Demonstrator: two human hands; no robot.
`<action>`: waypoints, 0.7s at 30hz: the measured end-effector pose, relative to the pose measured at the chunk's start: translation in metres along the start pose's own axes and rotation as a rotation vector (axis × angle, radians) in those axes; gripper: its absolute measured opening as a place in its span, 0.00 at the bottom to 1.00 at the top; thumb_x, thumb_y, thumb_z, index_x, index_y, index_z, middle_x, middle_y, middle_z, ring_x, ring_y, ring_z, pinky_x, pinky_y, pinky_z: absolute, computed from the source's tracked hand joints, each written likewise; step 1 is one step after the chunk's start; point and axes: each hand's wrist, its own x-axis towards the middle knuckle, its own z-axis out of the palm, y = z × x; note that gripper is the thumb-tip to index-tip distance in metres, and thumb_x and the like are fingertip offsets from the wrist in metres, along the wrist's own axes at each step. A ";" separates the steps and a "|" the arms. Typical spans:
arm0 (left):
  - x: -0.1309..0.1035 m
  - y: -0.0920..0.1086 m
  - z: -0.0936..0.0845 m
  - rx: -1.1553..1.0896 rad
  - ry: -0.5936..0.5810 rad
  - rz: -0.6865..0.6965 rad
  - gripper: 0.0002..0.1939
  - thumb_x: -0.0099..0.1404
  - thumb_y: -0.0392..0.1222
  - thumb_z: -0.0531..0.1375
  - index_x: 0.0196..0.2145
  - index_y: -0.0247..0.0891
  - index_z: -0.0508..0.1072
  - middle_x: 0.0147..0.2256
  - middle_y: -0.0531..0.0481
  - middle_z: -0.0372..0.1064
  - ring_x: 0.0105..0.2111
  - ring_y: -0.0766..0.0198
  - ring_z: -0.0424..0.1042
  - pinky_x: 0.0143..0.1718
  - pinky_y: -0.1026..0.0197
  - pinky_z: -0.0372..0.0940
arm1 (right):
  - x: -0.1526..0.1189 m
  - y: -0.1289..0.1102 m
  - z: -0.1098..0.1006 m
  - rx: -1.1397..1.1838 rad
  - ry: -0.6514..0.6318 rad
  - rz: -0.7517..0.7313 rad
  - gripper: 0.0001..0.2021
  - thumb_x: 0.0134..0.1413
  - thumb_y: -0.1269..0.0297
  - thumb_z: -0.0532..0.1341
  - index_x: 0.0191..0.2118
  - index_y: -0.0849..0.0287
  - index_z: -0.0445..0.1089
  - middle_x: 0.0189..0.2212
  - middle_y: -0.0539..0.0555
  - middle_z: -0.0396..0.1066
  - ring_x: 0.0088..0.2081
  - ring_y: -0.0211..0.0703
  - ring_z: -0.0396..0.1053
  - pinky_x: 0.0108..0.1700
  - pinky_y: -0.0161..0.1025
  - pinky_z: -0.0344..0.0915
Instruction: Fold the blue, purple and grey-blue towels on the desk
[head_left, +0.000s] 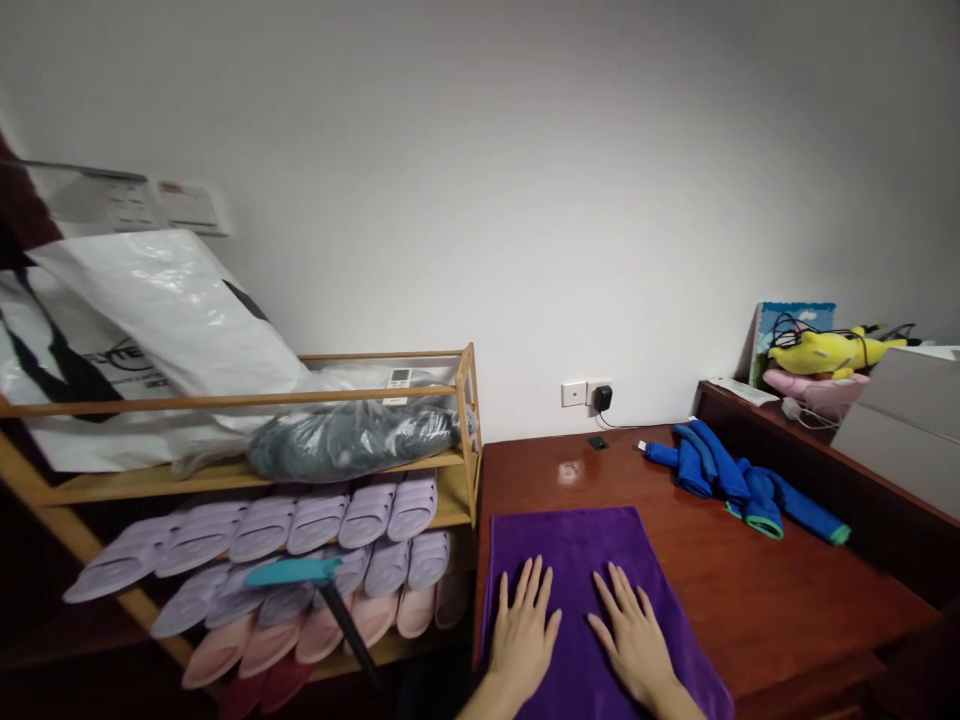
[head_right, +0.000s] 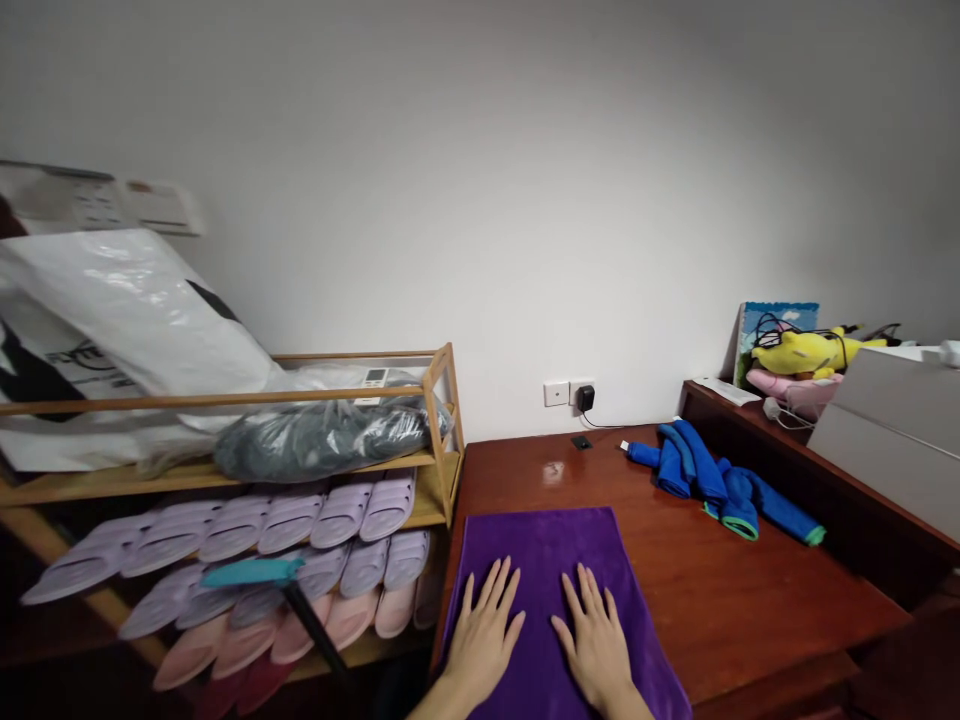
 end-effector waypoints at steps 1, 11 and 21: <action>-0.006 -0.001 -0.001 -0.004 -0.003 -0.002 0.29 0.69 0.53 0.42 0.65 0.46 0.43 0.65 0.49 0.37 0.65 0.51 0.39 0.62 0.37 0.40 | -0.005 0.006 -0.001 -0.009 0.003 0.019 0.30 0.59 0.42 0.43 0.64 0.46 0.46 0.65 0.51 0.42 0.65 0.48 0.42 0.63 0.54 0.46; -0.016 -0.003 -0.013 -0.032 -0.041 -0.017 0.30 0.67 0.60 0.41 0.64 0.51 0.45 0.66 0.51 0.39 0.65 0.53 0.37 0.62 0.37 0.37 | -0.006 0.064 -0.019 -0.050 -0.031 0.010 0.29 0.58 0.46 0.45 0.62 0.50 0.53 0.64 0.53 0.49 0.64 0.46 0.45 0.62 0.52 0.46; -0.021 -0.004 -0.017 -0.003 -0.068 -0.013 0.30 0.67 0.56 0.42 0.64 0.48 0.47 0.65 0.50 0.40 0.65 0.53 0.38 0.62 0.38 0.39 | -0.082 0.125 -0.029 0.259 0.229 0.486 0.23 0.45 0.45 0.50 0.37 0.56 0.71 0.43 0.64 0.71 0.47 0.59 0.67 0.47 0.53 0.63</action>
